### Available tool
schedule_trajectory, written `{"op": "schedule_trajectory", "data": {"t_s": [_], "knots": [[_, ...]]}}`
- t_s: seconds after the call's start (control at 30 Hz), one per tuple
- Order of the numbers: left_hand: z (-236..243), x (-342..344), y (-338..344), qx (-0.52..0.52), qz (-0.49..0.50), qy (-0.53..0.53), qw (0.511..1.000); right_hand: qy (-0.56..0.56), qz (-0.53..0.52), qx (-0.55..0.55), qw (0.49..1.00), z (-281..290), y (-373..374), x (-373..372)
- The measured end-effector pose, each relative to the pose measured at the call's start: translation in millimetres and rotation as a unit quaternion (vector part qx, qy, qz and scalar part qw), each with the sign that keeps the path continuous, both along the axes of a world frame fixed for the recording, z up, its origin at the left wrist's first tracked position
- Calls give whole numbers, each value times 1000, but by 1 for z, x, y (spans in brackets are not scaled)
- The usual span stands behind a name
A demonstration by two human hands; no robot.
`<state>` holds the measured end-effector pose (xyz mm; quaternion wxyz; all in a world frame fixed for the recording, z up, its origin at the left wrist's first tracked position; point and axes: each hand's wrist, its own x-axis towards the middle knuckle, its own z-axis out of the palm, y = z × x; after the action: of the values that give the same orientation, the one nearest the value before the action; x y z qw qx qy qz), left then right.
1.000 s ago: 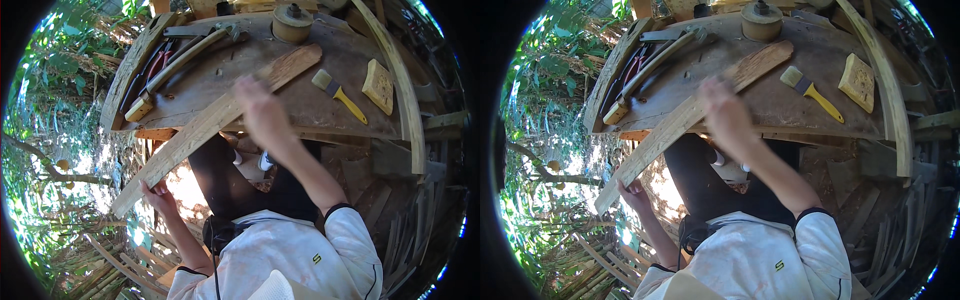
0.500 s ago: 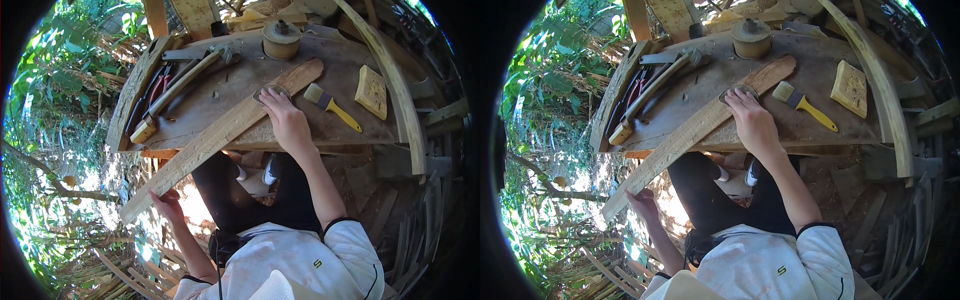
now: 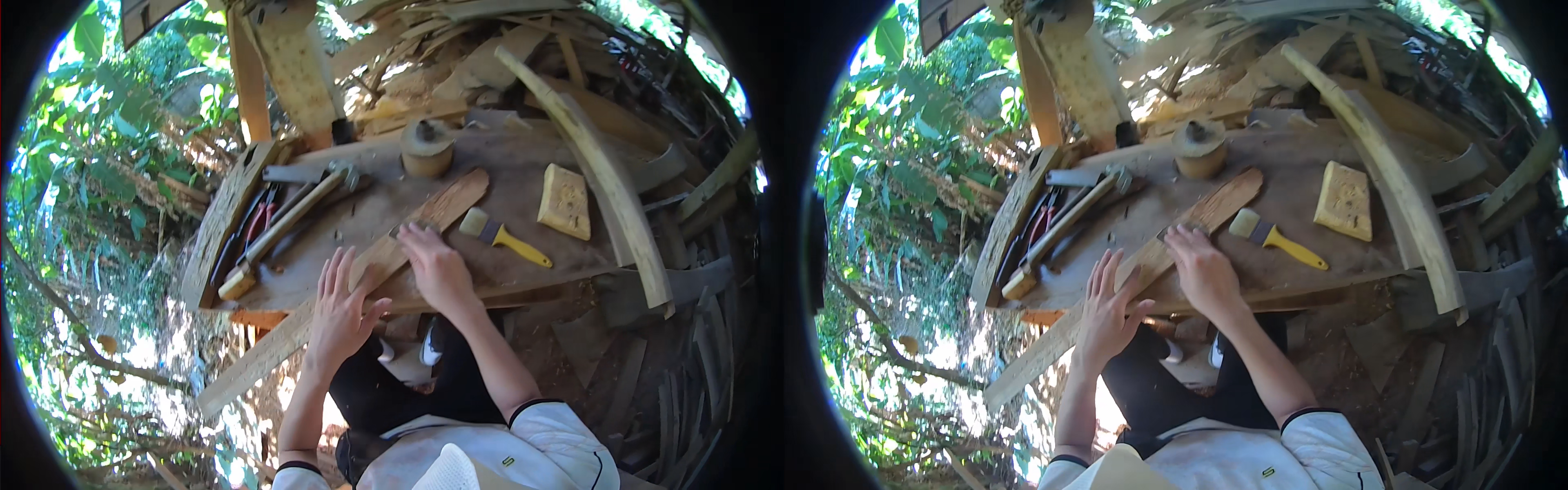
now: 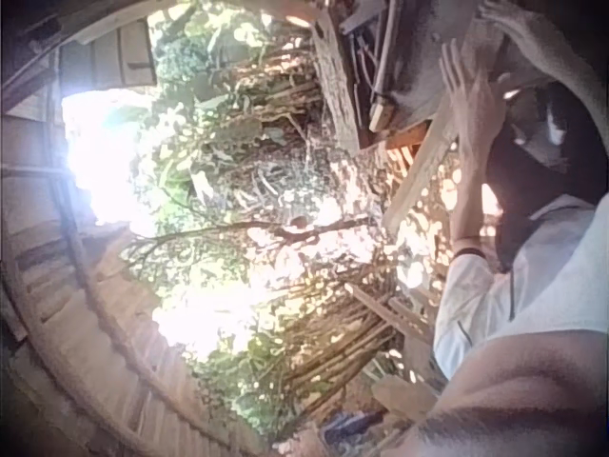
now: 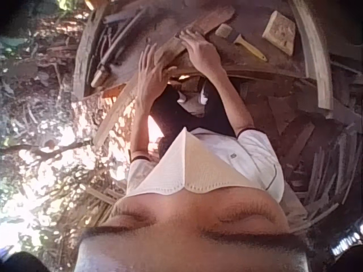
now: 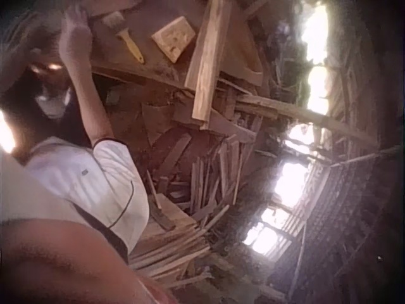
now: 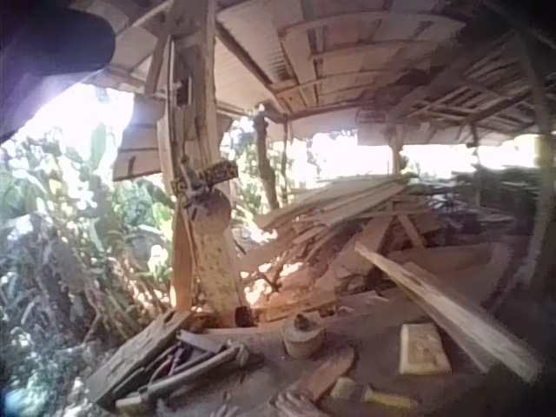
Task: The person uses a hammer and chisel to carve a groove into a wooden plank. They then use a brush to sweep away sawdust and a sanding block to smooth the plank's surface. The person works on a single plank throughout the clip.
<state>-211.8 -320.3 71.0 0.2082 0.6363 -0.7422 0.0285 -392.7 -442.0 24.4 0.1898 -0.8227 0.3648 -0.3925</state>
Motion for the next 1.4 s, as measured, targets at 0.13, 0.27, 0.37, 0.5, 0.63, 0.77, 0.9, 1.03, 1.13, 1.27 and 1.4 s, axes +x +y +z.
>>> {"op": "schedule_trajectory", "data": {"t_s": [0.13, 0.27, 0.37, 0.5, 0.63, 0.77, 0.9, 1.03, 1.13, 1.27, 1.4], "knots": [[-8, 0, -13, 24, -6, 23, 999, -13, 3, 0, 1000, -1, -1, 0], [-13, 3, -11, 17, -29, 30, 999, -24, 12, 0, 1000, -2, -1, 0], [-15, 9, -5, 15, -21, 29, 999, -21, 13, -4, 1000, -2, -1, -1], [-19, 32, 21, -16, 0, 20, 1000, -18, 12, 0, 1000, -2, -1, -1], [-39, 59, 84, -151, 16, 102, 983, -13, 10, -2, 1000, -4, -1, 0], [-86, 60, 146, -1, 114, 308, 945, -3, 10, -16, 1000, -7, -1, 0], [-126, 66, 151, -11, 160, 633, 757, 6, 11, -20, 1000, -7, -2, -1], [-127, 92, 133, -200, 164, 825, 502, 6, 7, -26, 1000, -6, 0, 1], [-114, 102, 127, -236, 115, 800, 539, 0, 6, -42, 999, -6, 3, 1], [-98, 89, 128, -285, 170, 761, 557, 14, 33, -54, 998, -1, 3, -6], [-76, 75, 143, -313, 151, 743, 572, -30, 62, 7, 998, 11, 4, -11]]}}
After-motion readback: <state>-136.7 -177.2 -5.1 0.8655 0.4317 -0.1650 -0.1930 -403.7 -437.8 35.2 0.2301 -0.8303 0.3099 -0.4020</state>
